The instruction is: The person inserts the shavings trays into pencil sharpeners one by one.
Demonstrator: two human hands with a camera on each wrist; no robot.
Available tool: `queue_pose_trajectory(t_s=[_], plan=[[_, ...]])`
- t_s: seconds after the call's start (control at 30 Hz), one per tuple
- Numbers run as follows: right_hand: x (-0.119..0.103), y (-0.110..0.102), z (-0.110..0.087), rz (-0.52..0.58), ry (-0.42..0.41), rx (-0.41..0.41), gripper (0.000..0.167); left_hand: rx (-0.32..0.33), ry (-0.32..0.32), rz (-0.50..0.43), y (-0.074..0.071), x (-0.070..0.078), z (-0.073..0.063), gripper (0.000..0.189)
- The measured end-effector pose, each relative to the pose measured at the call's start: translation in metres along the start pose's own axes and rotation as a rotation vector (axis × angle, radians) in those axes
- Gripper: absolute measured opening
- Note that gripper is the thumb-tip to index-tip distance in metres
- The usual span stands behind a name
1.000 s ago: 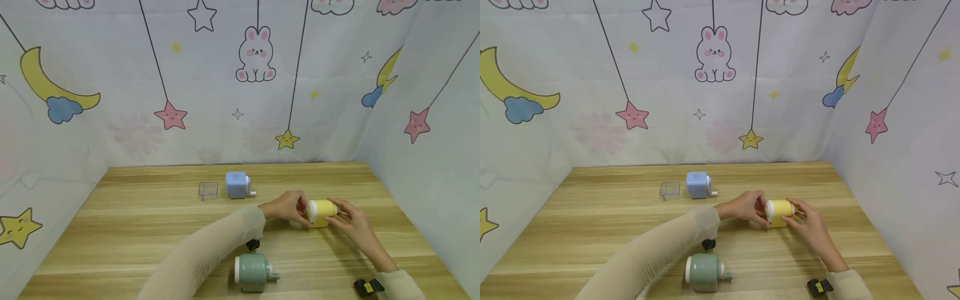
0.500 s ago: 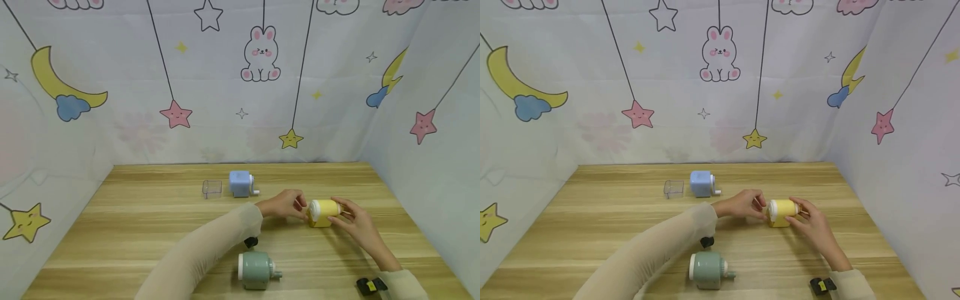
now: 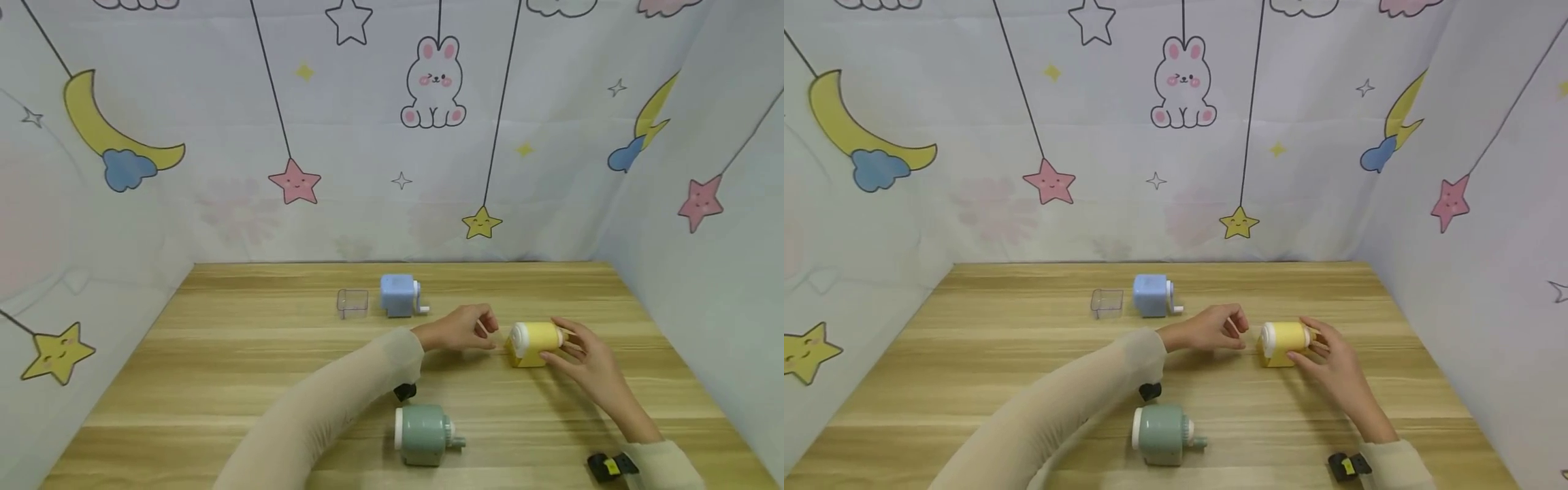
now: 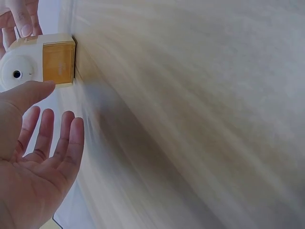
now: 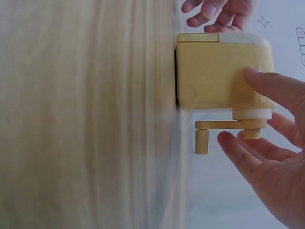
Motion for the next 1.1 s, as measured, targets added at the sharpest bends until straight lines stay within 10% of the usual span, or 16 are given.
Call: queue_pose_trajectory(t_s=[0.77,1.1], plan=[[-0.010,-0.003,-0.020,-0.075,0.222,0.222,0.055,0.007,-0.037,-0.007,-0.006,-0.016,-0.039,0.025],[-0.022,0.009,-0.024,-0.060,0.162,0.293,0.032,0.027,-0.027,-0.018,-0.015,-0.020,-0.061,0.024]])
Point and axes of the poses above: each hand's wrist, its own z-axis towards the middle knuckle, its own y-axis out of the palm, x = y × z, the point moved 1 cm from there along z, towards the middle knuckle, and after that the axes turned 10 degrees about z, right-handed, at the moved point
